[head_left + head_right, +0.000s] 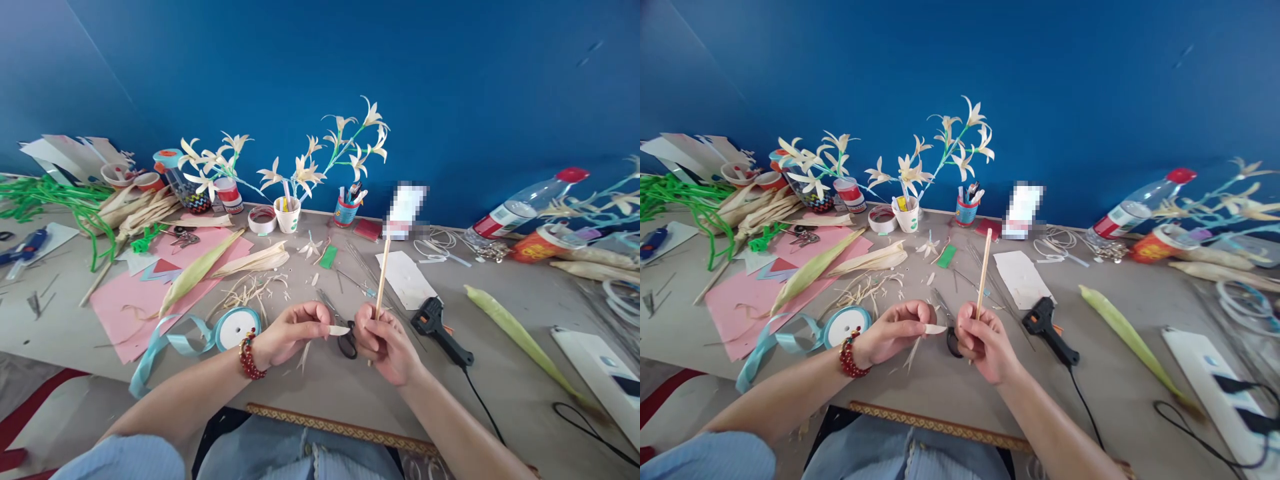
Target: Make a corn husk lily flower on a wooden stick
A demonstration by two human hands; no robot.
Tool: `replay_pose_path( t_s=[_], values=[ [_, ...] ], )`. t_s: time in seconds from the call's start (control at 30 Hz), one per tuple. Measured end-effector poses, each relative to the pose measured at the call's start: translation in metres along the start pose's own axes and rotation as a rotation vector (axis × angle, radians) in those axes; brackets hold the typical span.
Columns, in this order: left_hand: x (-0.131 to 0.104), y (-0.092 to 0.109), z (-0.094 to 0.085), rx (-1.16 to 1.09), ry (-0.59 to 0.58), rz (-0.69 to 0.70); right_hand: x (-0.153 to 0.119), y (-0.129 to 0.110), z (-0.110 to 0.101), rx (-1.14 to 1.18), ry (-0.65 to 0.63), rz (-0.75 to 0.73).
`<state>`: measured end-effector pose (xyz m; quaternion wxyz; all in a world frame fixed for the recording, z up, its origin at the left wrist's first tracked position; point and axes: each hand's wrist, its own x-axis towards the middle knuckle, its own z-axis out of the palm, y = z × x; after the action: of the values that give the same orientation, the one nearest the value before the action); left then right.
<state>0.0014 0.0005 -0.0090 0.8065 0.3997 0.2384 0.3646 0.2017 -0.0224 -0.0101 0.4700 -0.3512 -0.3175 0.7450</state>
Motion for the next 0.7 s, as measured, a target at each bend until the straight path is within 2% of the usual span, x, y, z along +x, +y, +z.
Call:
replay_pose_path(
  t_s=[0.13, 0.27, 0.33, 0.4, 0.47, 0.57, 0.7],
  values=[
    [-0.004, 0.010, 0.004, 0.165, 0.069, 0.098, 0.007, -0.003, -0.008, -0.118, 0.149, -0.079],
    [-0.011, 0.048, 0.005, 0.488, 0.235, 0.168, 0.012, -0.008, -0.015, -0.226, 0.228, -0.173],
    [-0.009, 0.067, -0.001, 0.668, 0.330, 0.199, 0.014, -0.012, -0.020, -0.267, 0.246, -0.210],
    [0.002, 0.078, -0.012, 0.888, 0.379, 0.265, 0.016, -0.015, -0.025, -0.323, 0.253, -0.238],
    [0.019, 0.078, -0.027, 1.120, 0.385, 0.303, 0.018, -0.016, -0.029, -0.465, 0.264, -0.276],
    [0.047, 0.064, -0.049, 1.218, 0.370, 0.256, 0.022, -0.016, -0.034, -0.715, 0.263, -0.350],
    [0.069, 0.045, -0.065, 1.334, 0.356, 0.215, 0.026, -0.013, -0.041, -0.789, 0.231, -0.387]
  ],
)
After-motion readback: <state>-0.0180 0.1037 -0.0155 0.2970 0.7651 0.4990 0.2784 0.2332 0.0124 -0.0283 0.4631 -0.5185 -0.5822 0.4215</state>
